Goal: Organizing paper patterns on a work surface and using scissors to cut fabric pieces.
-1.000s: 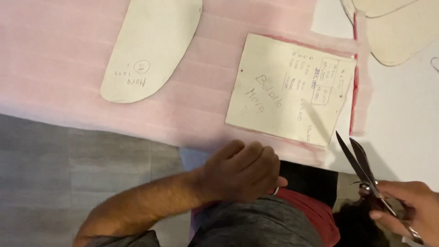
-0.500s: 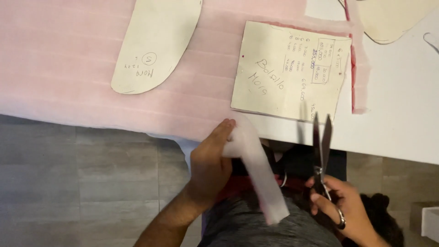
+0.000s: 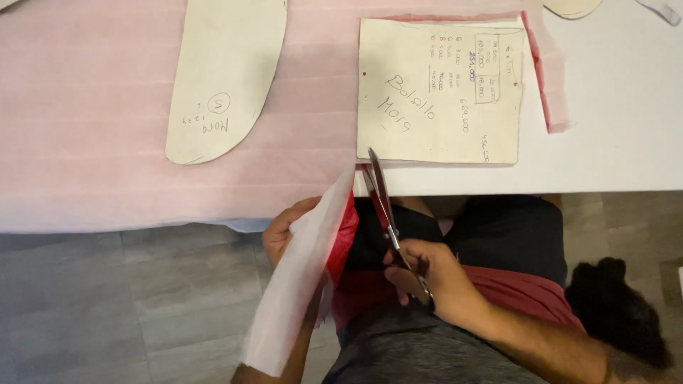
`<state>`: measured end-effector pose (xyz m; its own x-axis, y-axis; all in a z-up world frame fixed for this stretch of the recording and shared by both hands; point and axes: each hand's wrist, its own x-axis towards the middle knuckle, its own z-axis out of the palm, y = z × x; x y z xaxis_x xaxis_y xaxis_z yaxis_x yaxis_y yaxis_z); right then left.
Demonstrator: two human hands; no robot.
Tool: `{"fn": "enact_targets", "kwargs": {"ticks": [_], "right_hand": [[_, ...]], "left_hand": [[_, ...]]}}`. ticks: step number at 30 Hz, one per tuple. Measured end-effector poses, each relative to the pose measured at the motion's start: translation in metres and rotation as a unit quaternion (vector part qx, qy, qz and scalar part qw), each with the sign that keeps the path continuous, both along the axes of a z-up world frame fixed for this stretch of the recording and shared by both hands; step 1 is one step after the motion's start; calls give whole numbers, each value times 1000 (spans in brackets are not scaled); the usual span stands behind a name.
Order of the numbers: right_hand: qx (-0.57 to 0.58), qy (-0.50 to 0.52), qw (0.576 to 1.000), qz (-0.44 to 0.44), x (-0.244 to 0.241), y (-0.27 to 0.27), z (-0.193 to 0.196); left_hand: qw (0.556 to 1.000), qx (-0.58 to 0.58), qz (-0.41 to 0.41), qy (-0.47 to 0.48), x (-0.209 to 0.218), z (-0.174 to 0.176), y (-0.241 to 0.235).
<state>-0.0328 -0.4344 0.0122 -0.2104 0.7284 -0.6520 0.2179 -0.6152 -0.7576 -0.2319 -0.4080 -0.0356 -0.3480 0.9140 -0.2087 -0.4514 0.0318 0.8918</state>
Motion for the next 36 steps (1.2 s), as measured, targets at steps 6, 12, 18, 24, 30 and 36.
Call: {"fn": "enact_targets", "kwargs": {"ticks": [6,12,18,24,30,36], "right_hand": [[64,-22,997,-31,-44,12,-13],[118,65,984,-112,-61,18,-33],[120,6,983,-138,-72,14,-41],[122,-32,980,-157,-78,10,-52],[101,-55,976,-183,-83,9,-51],[103,-63,974,-193,-87,11,-38]], "left_hand": [[989,31,56,-135,0,-47,-1],[976,132,-57,-163,-15,-42,2],[979,122,-76,-143,-21,-44,3],[980,136,-66,-129,-19,-50,7],[988,113,-63,-90,-18,-72,-1],[986,118,-72,-97,-17,-55,5]]}}
